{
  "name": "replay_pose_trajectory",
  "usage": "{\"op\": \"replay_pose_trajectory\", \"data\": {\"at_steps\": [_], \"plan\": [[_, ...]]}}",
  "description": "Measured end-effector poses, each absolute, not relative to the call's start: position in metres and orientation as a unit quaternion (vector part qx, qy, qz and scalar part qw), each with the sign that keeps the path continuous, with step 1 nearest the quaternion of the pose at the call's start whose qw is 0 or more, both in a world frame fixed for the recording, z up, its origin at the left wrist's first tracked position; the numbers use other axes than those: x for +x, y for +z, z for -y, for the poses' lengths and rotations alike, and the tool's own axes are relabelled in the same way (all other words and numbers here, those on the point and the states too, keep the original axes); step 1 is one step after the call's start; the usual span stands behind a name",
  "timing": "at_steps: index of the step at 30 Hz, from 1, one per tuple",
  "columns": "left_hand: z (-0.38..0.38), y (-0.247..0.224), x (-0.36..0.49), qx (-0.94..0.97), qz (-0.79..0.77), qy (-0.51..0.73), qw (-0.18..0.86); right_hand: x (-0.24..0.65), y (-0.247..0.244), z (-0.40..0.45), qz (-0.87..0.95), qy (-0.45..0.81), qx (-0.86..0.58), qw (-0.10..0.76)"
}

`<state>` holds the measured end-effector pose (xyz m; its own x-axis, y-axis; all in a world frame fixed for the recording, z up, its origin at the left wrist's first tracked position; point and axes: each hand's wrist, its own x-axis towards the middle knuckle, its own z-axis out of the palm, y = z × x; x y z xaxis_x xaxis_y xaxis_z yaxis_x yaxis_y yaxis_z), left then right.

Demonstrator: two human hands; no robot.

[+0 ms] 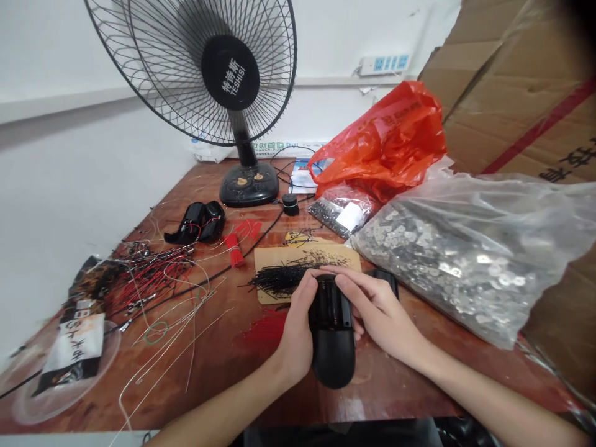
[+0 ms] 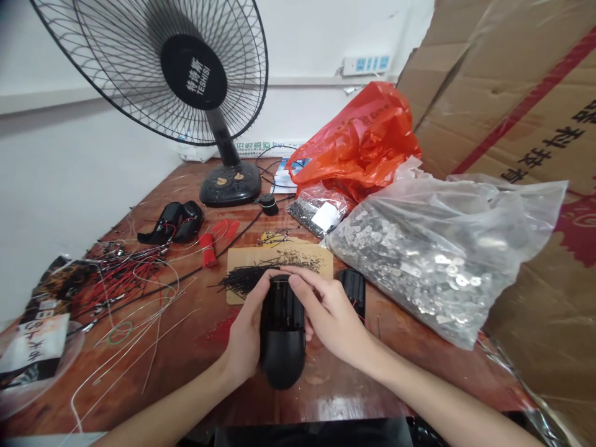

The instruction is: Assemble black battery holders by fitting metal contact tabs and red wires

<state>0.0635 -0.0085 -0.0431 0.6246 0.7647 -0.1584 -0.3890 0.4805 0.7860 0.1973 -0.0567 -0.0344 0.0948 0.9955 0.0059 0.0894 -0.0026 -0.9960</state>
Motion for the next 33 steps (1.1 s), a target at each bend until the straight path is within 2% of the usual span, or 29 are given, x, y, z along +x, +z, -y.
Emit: {"op": "replay_pose_trajectory", "data": {"at_steps": [11,33], "plan": [[0.0068,-0.0418,0.0658,0.385,-0.244,0.337,0.824,0.197,-0.0364,0.0573,0.539,0.399,-0.556,0.491],[0.0023,-0.0449,0.0679,0.356,-0.305,0.299,0.831,0.2007,-0.0404,0.0537,0.519,0.431,-0.556,0.485]]}}
